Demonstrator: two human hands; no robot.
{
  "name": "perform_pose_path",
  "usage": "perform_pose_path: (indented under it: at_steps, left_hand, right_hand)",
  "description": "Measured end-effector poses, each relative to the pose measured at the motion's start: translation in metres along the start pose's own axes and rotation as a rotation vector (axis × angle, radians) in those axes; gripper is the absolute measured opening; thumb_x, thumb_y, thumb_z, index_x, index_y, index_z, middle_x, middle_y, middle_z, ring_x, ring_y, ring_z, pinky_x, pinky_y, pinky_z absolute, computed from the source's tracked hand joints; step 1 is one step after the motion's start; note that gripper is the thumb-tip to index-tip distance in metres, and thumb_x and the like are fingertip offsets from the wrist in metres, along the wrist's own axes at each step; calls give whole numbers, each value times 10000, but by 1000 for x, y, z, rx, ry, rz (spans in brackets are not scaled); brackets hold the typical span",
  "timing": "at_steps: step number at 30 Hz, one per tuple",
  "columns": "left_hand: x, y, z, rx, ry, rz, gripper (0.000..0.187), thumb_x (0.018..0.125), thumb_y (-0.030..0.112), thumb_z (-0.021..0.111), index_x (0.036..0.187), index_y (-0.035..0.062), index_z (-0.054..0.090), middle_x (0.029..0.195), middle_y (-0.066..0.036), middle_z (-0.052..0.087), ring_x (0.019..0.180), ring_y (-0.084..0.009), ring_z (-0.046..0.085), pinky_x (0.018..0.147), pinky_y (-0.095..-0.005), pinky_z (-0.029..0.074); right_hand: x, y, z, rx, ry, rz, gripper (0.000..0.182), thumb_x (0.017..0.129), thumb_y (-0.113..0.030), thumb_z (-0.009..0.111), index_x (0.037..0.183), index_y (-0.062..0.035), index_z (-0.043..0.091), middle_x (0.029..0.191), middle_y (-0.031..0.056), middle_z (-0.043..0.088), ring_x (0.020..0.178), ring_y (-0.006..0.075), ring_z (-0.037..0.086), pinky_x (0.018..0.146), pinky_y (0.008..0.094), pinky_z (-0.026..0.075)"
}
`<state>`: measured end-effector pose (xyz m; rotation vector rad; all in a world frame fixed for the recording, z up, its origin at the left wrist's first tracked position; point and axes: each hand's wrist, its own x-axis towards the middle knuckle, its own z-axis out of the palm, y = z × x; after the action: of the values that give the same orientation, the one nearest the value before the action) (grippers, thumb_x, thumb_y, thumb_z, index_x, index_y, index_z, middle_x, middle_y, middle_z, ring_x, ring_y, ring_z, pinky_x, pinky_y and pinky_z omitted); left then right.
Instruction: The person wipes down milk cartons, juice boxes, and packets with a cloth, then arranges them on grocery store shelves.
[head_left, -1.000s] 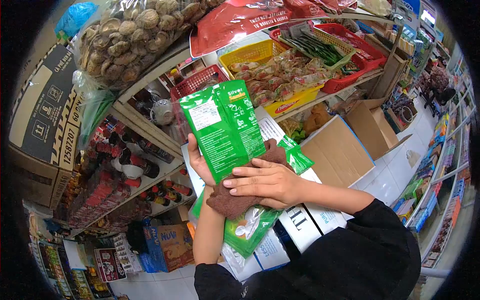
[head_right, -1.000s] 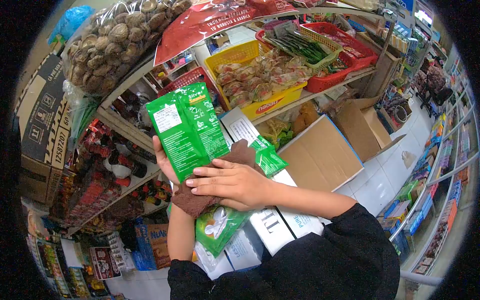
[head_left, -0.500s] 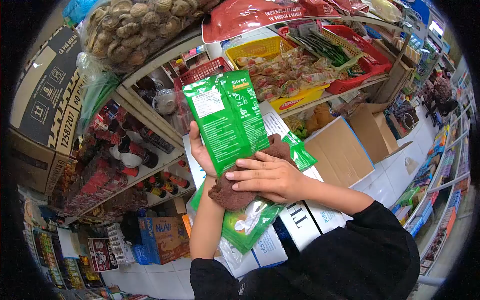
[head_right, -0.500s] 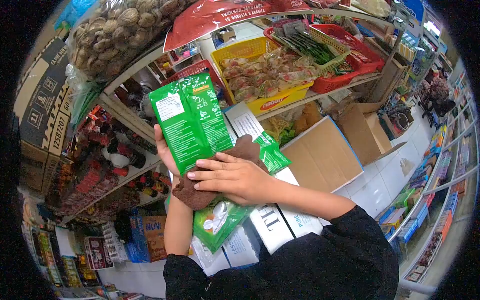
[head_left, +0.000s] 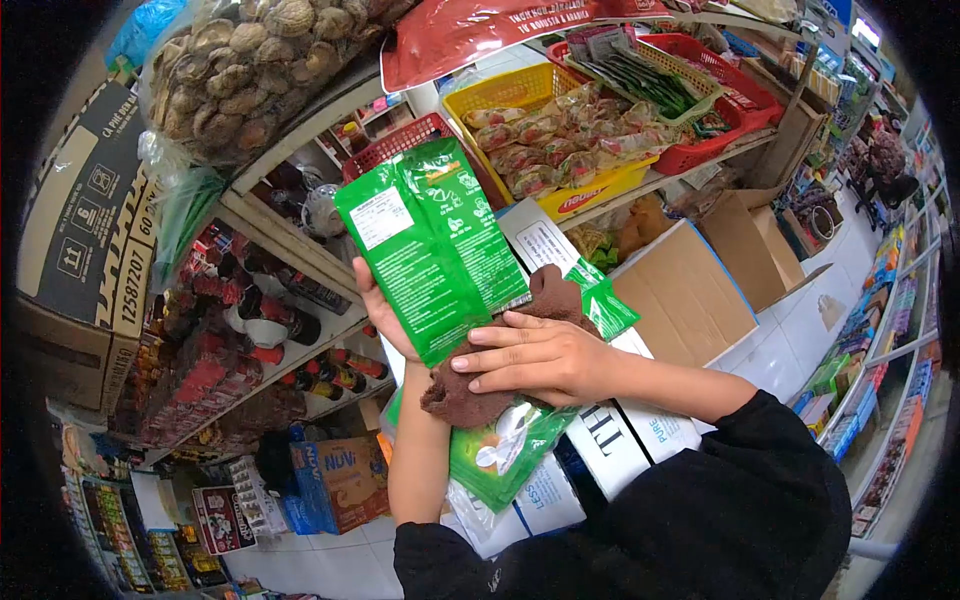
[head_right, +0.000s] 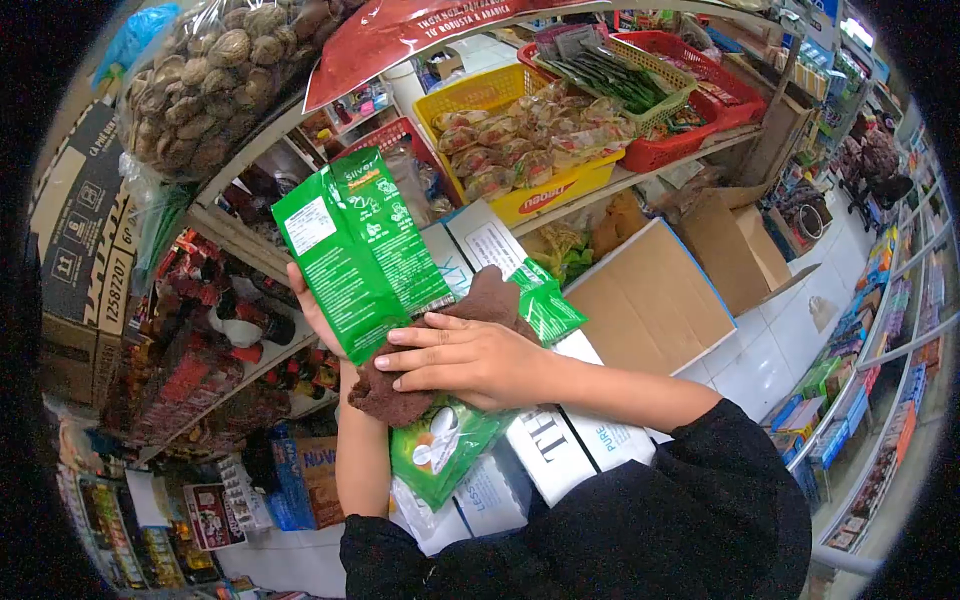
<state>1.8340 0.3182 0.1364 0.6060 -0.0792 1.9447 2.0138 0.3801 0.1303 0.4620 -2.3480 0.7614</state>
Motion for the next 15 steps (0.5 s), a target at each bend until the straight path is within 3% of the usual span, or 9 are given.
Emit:
perform_pose_path:
  at_steps: [4,5,8,9,12,14,15]
  left_hand:
    - [-1,-1,4,-11,25,4,479,893,389,423,1182,15,500,1178,-170,536,1020,-293,553,888,-435,436]
    - [-2,-3,7,-6,52,15,479,893,386,423,1188,17,497,1189,-169,529,1033,-293,546,896,-435,430]
    - [-3,-5,16,5,78,-5,490,890,388,420,1208,21,482,1214,-167,511,1052,-298,533,916,-440,413]
    - [-4,-3,13,-16,53,-21,500,889,391,418,1221,20,469,1228,-166,500,1069,-300,520,930,-435,400]
    - [-3,-3,5,-92,20,-38,523,887,393,414,1254,21,435,1268,-165,465,1125,-302,475,975,-421,356]
    - [-2,-16,17,-150,57,-13,529,887,390,412,1270,25,417,1292,-163,441,1164,-299,438,1006,-413,319]
    - [-2,-23,36,1,241,11,554,885,398,407,1297,29,379,1316,-159,412,1209,-291,386,1040,-416,262]
  right_hand:
    - [-1,4,-5,202,-136,-35,266,692,15,581,946,-63,585,1228,41,516,1255,262,363,1019,482,304]
    - [-1,0,-10,289,-160,-26,213,645,72,567,827,-35,595,1125,74,572,1234,287,387,1001,457,340]
    - [7,-9,-21,549,-246,-30,197,613,109,525,747,-20,591,978,94,621,1126,298,500,941,412,411]
    - [14,-14,-30,649,-181,-72,207,604,110,491,732,-14,596,862,92,633,972,301,584,845,367,470]
    - [40,-16,-77,577,-10,-183,172,708,16,485,799,-12,628,905,88,639,960,306,589,752,376,502]
    - [68,5,-100,357,242,-346,199,739,-25,492,891,-11,620,956,110,627,982,312,569,821,377,462]
    - [85,21,-107,141,432,-438,215,746,-42,505,930,-17,612,981,117,620,998,313,558,862,381,438]
